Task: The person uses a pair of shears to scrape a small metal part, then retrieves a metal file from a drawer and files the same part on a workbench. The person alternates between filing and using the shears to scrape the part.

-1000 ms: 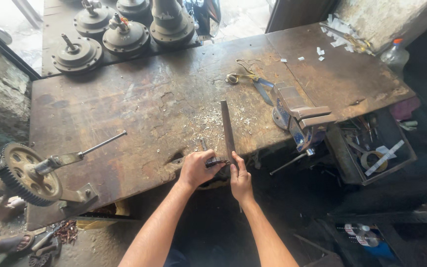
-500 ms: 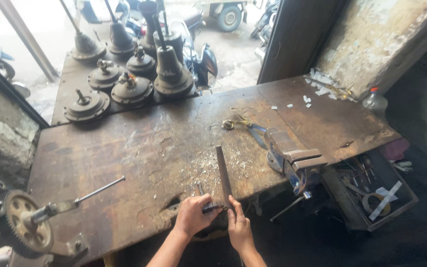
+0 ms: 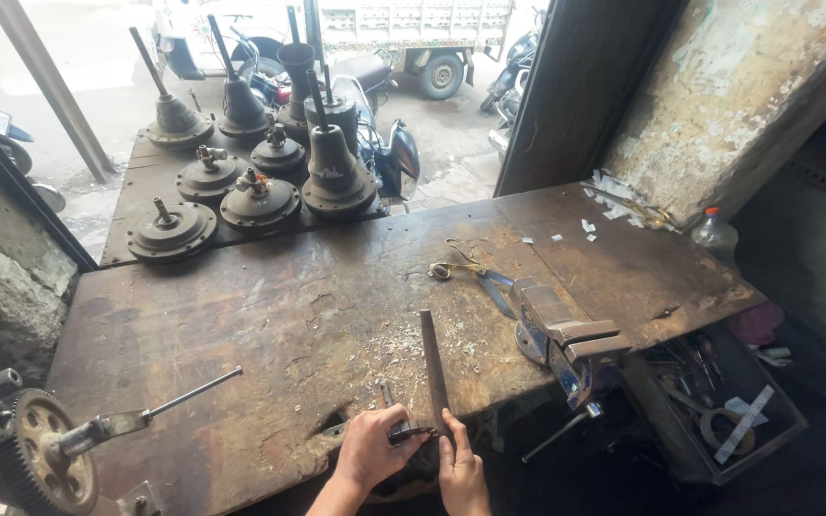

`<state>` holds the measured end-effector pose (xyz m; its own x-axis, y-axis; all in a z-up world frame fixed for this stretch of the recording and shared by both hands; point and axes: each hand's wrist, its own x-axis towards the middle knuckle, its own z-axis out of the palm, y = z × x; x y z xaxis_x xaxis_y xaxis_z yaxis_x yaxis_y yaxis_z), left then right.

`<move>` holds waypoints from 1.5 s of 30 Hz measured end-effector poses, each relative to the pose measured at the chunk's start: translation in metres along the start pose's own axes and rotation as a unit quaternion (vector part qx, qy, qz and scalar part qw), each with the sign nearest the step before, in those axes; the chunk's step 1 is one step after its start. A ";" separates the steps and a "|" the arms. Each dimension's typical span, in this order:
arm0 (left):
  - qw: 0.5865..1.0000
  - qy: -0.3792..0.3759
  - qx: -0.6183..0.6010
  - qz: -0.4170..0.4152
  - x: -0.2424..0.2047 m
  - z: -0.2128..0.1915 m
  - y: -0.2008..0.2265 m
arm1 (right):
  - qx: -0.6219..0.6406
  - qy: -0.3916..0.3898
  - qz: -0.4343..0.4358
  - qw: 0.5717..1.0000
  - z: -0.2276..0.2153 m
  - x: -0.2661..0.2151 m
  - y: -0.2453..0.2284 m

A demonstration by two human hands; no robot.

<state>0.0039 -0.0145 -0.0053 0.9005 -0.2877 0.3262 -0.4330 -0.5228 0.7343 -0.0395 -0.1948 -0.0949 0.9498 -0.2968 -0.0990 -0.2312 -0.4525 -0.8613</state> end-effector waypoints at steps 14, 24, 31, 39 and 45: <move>1.000 -0.021 0.001 -0.023 -0.001 -0.001 -0.001 | -0.026 -0.021 0.033 0.999 0.001 -0.005 -0.012; 1.000 -0.002 0.011 0.003 -0.002 -0.002 0.001 | -0.008 -0.004 -0.026 1.000 0.003 -0.004 -0.003; 1.000 -0.007 0.026 -0.017 -0.003 -0.003 0.002 | -0.010 0.010 -0.062 0.998 0.008 -0.001 0.006; 1.000 -0.003 0.020 -0.012 -0.003 -0.003 0.003 | -0.018 -0.009 -0.023 1.000 0.003 -0.005 -0.006; 0.999 -0.012 0.025 -0.019 -0.003 -0.003 0.003 | -0.014 -0.023 0.001 1.000 -0.002 -0.012 -0.020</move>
<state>0.0004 -0.0127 -0.0025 0.9151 -0.2857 0.2845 -0.4010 -0.5730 0.7147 -0.0463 -0.1837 -0.0758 0.9580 -0.2587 -0.1235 -0.2377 -0.4759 -0.8468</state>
